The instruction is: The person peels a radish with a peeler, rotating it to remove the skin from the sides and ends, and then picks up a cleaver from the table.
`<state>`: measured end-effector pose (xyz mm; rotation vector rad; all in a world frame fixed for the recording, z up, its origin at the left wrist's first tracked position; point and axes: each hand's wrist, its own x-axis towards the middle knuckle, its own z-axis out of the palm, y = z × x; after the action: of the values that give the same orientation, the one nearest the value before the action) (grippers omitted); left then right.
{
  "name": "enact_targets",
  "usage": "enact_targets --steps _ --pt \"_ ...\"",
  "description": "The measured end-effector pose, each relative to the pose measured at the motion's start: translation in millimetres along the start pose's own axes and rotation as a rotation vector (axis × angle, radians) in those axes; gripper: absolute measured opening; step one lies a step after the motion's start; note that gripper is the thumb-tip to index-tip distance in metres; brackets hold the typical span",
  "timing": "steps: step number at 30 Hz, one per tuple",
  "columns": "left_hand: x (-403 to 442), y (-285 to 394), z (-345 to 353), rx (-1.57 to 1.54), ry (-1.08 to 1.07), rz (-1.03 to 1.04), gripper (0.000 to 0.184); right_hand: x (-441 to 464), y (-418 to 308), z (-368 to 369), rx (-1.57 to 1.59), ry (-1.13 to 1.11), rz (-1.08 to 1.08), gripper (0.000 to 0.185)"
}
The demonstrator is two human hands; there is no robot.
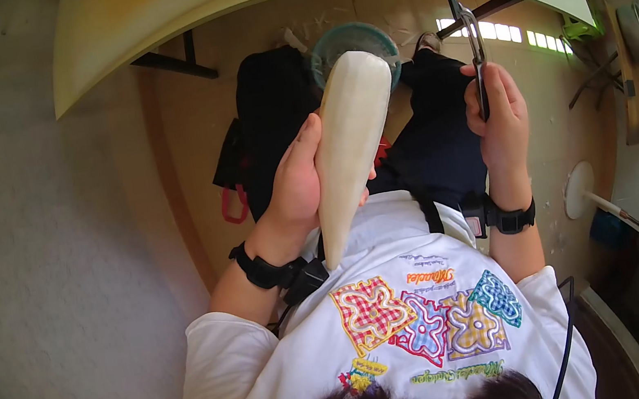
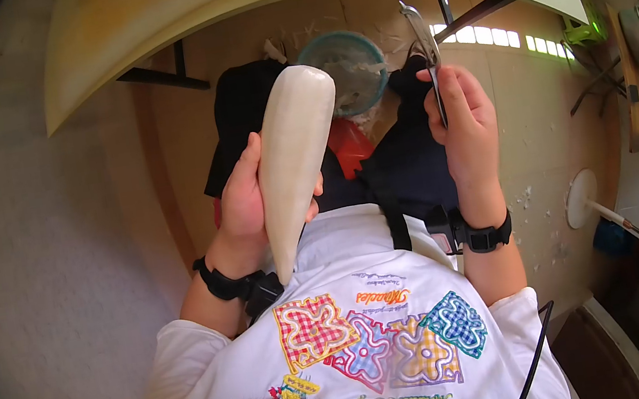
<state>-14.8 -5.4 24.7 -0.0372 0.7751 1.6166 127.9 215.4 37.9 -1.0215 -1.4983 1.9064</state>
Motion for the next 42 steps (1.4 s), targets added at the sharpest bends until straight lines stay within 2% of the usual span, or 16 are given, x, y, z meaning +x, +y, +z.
enact_targets --steps 2,3,5,6,7,11,13,17,19,22,24,26,28,32,35,42 --pt "2 -1 3 0.005 0.018 0.02 0.058 -12 -2 1 0.12 -0.147 0.069 0.021" --pt "4 -2 9 0.025 0.055 0.071 0.054 -19 -2 2 0.122 -0.145 0.068 0.021" --pt "3 1 16 0.055 0.088 0.127 0.054 -30 -7 4 -0.017 -0.304 -0.053 0.019" --pt "1 1 14 0.034 0.01 0.1 0.059 -32 -10 5 -0.066 -0.301 -0.069 0.017" --pt "0 1 14 0.013 -0.069 0.074 0.072 -34 -12 4 -0.063 -0.306 -0.075 0.017" --pt "-1 12 22 0.107 -0.171 0.071 0.086 -35 -23 -2 -0.049 -0.339 -0.081 0.016" --pt "1 14 22 -0.034 -0.292 0.059 0.1 -36 -24 -2 -0.044 -0.347 -0.087 0.016" --pt "0 13 30 -0.046 -0.247 0.072 0.108 -38 -24 -7 -0.134 -0.376 -0.109 0.014" --pt "2 14 36 0.057 -0.153 0.051 0.113 -41 -26 -6 -0.185 -0.399 -0.114 0.012" --pt "7 10 29 0.256 -0.166 0.095 0.111 -42 -27 -8 -0.402 -0.437 -0.296 0.014" --pt "9 9 31 0.237 -0.169 0.089 0.111 -41 -30 -6 -0.542 -0.49 -0.473 0.02" --pt "11 9 35 0.219 -0.174 0.084 0.112 -45 -28 -5 -0.575 -0.482 -0.495 0.023" --pt "13 9 38 0.348 -0.165 0.101 0.111 -48 -20 -3 -0.593 -0.466 -0.554 0.032" --pt "16 4 40 0.422 -0.136 0.116 0.111 -51 -13 -1 -0.67 -0.462 -0.641 0.036" --pt "18 4 38 0.43 -0.089 0.082 0.109 -49 -10 -3 -0.743 -0.436 -0.673 0.035" --pt "15 5 33 0.413 -0.07 0.028 0.105 -42 3 1 -0.691 -0.369 -0.668 0.035"
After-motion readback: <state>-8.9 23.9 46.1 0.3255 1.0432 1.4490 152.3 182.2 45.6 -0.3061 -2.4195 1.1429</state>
